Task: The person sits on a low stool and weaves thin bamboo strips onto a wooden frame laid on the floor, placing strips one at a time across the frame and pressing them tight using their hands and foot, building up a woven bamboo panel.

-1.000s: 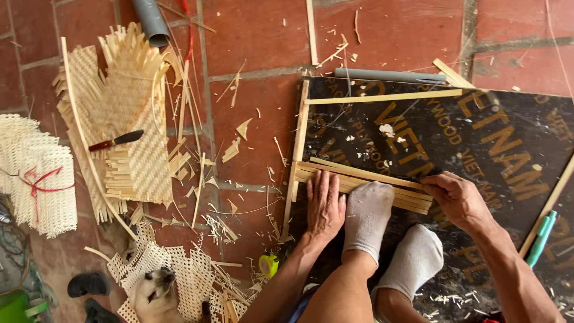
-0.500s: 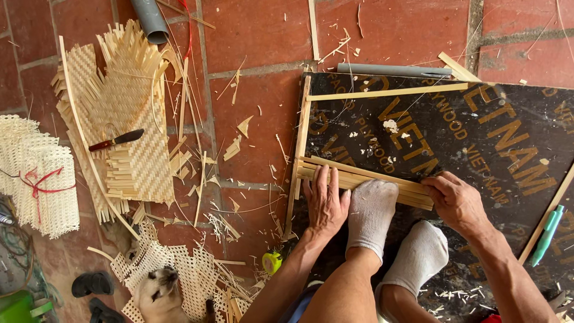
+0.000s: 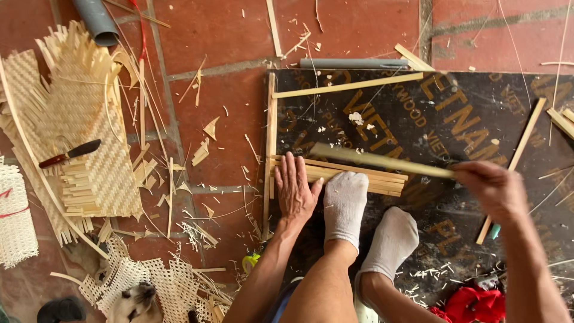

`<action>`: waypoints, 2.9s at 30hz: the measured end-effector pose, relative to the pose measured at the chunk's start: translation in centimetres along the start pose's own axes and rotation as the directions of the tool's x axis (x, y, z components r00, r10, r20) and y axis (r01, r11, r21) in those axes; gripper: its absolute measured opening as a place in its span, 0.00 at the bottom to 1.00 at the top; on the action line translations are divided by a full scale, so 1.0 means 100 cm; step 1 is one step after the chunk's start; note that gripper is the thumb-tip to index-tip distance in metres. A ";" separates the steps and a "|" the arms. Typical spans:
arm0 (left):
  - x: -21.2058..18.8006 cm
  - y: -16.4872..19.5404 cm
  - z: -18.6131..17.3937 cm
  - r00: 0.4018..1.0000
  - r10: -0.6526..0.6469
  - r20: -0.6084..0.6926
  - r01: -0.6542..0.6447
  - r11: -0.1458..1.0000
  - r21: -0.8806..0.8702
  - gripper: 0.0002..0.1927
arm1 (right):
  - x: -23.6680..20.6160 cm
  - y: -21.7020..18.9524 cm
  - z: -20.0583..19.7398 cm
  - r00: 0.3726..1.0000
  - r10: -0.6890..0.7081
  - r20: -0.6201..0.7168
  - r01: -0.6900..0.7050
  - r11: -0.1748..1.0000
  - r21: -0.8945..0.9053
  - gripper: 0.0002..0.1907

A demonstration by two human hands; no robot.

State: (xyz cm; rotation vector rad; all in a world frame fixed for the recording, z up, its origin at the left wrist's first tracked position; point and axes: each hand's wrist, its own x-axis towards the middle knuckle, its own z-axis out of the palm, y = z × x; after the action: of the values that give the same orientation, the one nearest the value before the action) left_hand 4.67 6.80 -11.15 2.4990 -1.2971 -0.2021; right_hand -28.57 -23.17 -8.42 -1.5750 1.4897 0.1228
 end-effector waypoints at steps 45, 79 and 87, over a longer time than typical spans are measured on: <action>0.005 -0.008 0.000 1.000 -0.001 0.029 0.001 1.000 0.021 0.49 | -0.026 -0.114 0.103 0.645 -0.764 -0.019 0.688 0.591 -0.421 0.05; -0.016 -0.001 0.001 0.989 -0.037 0.140 0.003 0.972 0.235 0.43 | -0.048 -0.066 0.080 0.763 -0.540 -0.356 0.569 0.822 -0.026 0.08; -0.022 0.010 -0.007 0.999 -0.016 0.050 0.010 0.995 0.102 0.41 | -0.038 0.136 -0.180 0.734 -0.480 -0.480 0.015 0.718 -0.695 0.14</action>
State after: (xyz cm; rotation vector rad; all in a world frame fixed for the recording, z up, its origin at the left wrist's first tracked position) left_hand 2.80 8.17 -10.17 2.6037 -1.3430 -0.2090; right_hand -49.78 -29.98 -3.24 -2.6022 1.8137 -0.0895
